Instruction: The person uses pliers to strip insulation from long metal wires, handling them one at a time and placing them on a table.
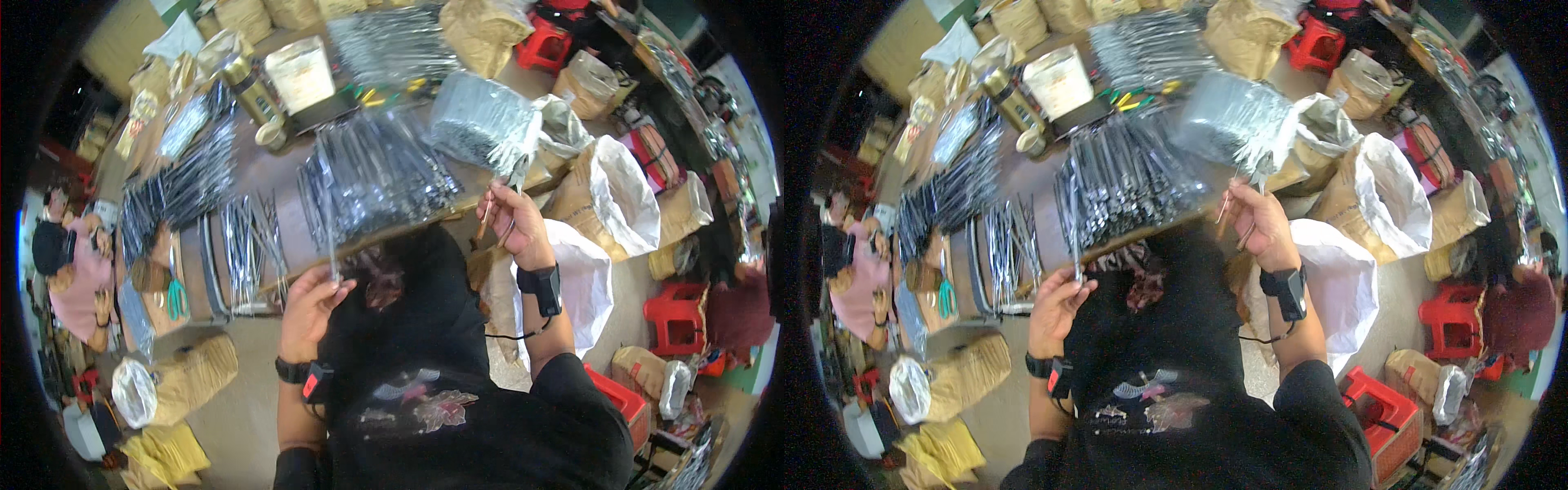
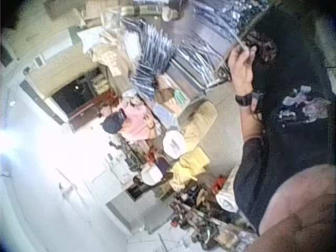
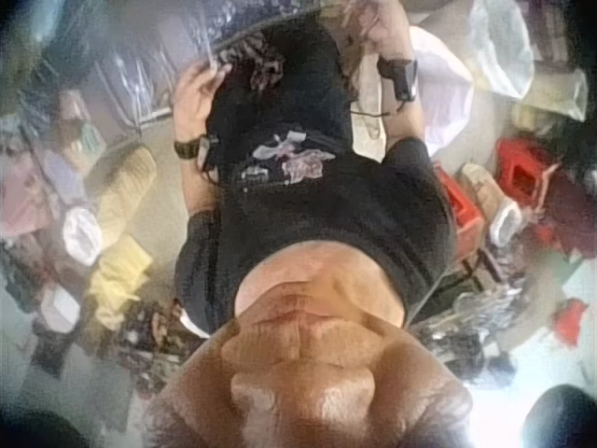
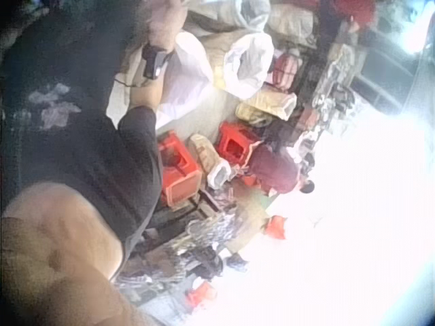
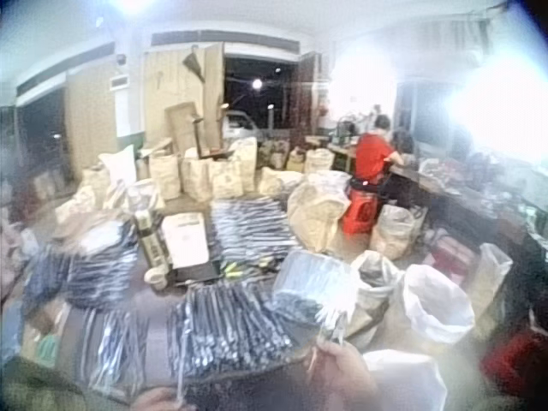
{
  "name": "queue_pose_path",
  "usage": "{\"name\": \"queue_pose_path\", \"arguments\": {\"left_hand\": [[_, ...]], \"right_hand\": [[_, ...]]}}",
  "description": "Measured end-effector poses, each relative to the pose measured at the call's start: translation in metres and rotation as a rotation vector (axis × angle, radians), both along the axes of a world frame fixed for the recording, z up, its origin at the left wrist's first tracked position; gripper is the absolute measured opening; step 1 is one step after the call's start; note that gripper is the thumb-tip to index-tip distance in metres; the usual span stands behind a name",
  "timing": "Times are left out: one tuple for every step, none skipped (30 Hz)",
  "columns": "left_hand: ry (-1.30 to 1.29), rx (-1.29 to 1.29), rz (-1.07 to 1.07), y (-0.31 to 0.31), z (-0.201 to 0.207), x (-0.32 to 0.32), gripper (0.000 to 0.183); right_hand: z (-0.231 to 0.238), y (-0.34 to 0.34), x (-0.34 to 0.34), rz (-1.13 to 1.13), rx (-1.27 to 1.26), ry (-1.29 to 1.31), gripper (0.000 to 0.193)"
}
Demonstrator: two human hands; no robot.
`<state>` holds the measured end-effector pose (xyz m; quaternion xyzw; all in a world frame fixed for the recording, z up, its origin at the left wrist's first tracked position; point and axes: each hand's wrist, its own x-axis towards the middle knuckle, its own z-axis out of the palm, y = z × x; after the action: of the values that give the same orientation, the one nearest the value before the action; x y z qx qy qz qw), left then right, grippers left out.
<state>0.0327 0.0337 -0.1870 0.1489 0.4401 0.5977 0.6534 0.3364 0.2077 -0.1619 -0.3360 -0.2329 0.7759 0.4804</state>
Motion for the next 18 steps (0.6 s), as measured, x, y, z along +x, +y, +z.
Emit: {"name": "queue_pose_path", "arguments": {"left_hand": [[-0.008,-0.017,-0.017,0.004,0.006,0.004,0.026],[-0.009,-0.019,-0.030,0.007,0.014,0.010,0.026],[0.002,-0.020,-0.034,0.007,0.021,0.015,0.025],[-0.007,-0.012,-0.055,0.007,0.025,0.019,0.025],[-0.017,-0.002,-0.079,0.006,0.029,0.022,0.024],[-0.005,0.008,-0.092,0.005,0.034,0.026,0.024],[-0.003,-0.004,-0.075,0.004,0.039,0.029,0.024],[0.017,0.013,-0.089,0.002,0.043,0.031,0.024],[0.037,0.031,-0.105,0.000,0.045,0.033,0.024],[0.072,0.061,-0.086,-0.001,0.042,0.035,0.024],[0.075,0.056,-0.076,-0.003,0.040,0.035,0.024],[0.152,0.083,-0.082,-0.004,0.039,0.035,0.023],[0.229,0.110,-0.092,-0.005,0.039,0.035,0.023],[0.271,0.115,-0.091,-0.006,0.043,0.037,0.024],[0.272,0.113,-0.088,-0.007,0.043,0.037,0.024],[0.317,0.126,-0.080,-0.007,0.043,0.038,0.024],[0.362,0.139,-0.074,-0.007,0.042,0.038,0.024],[0.360,0.139,-0.075,-0.006,0.040,0.038,0.024]], "right_hand": [[0.005,-0.012,-0.009,-0.004,0.034,-0.068,0.009],[0.009,-0.023,-0.019,0.046,0.051,-0.104,0.010],[0.009,-0.034,-0.032,0.099,0.071,-0.103,0.011],[0.014,-0.045,-0.045,0.141,0.077,-0.132,0.012],[0.017,-0.056,-0.057,0.180,0.085,-0.160,0.014],[0.016,-0.065,-0.067,0.205,0.088,-0.142,0.016],[0.016,-0.071,-0.074,0.222,0.077,-0.138,0.016],[0.018,-0.077,-0.081,0.212,0.108,-0.129,0.016],[0.021,-0.082,-0.087,0.201,0.140,-0.121,0.015],[0.025,-0.086,-0.091,0.142,0.140,-0.132,0.013],[0.025,-0.089,-0.094,0.154,0.136,-0.128,0.013],[0.025,-0.091,-0.095,0.121,0.194,-0.154,0.012],[0.025,-0.092,-0.096,0.087,0.252,-0.180,0.011],[0.024,-0.092,-0.096,0.084,0.291,-0.193,0.009],[0.023,-0.092,-0.097,0.087,0.290,-0.191,0.009],[0.023,-0.093,-0.097,0.107,0.310,-0.234,0.009],[0.022,-0.093,-0.097,0.125,0.330,-0.277,0.009],[0.021,-0.093,-0.098,0.124,0.329,-0.278,0.009]]}}
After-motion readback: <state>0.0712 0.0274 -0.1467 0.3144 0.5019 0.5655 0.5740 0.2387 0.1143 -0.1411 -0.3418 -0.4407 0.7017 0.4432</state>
